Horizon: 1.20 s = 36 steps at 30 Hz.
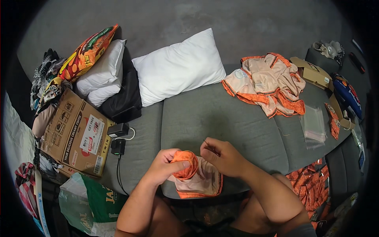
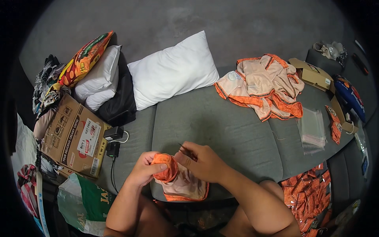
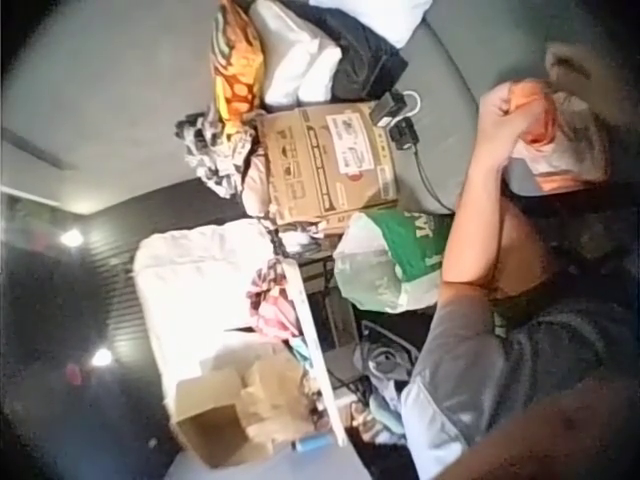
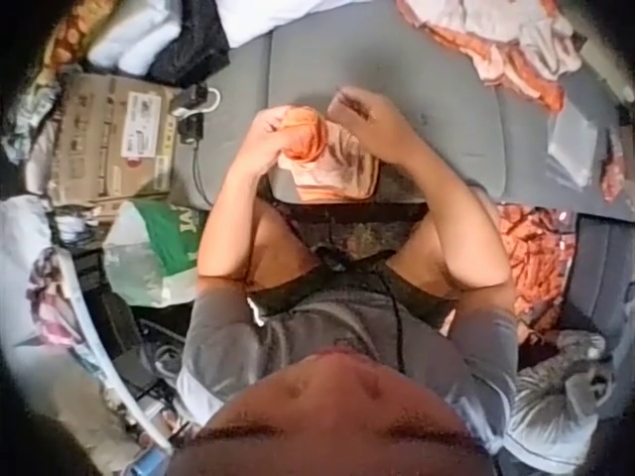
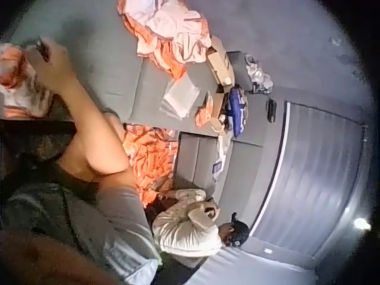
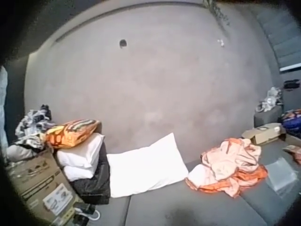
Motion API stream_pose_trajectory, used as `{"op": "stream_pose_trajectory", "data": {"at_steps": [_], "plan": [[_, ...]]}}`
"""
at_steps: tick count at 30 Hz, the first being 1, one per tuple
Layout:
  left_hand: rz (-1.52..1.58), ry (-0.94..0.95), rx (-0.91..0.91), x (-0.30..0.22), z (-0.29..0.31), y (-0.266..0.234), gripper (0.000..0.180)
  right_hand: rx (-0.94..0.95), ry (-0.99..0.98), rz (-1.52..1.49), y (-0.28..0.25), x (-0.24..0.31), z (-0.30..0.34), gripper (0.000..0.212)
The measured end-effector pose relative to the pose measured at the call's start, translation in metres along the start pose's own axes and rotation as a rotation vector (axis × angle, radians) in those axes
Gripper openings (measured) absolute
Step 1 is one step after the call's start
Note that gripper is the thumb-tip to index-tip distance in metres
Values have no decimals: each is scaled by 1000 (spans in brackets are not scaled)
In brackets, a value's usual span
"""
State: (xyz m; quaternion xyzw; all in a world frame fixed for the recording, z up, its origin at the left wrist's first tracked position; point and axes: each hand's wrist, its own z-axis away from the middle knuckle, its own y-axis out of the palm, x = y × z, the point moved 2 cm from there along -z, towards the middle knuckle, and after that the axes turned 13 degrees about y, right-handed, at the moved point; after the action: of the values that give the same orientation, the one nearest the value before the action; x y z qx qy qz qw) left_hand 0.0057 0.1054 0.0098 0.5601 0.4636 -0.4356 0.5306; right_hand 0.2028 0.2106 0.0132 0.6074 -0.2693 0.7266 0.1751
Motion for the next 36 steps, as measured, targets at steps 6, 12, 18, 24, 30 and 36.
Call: {"op": "stream_pose_trajectory", "data": {"at_steps": [6,12,18,24,30,36], "plan": [[4,90,-31,-5,0,-1,12,-8,-117,215,11,4,5,37],[-27,110,-13,-3,2,-6,19,-100,-168,460,17,8,3,39],[-150,131,12,-13,3,5,13,-105,-209,421,19,7,3,39],[-166,142,12,-18,3,9,9,-121,-245,454,19,7,3,38],[-194,137,32,-17,4,7,10,-88,-249,464,19,5,1,36],[-198,141,31,-15,4,0,8,37,-209,236,15,-2,1,34]]}}
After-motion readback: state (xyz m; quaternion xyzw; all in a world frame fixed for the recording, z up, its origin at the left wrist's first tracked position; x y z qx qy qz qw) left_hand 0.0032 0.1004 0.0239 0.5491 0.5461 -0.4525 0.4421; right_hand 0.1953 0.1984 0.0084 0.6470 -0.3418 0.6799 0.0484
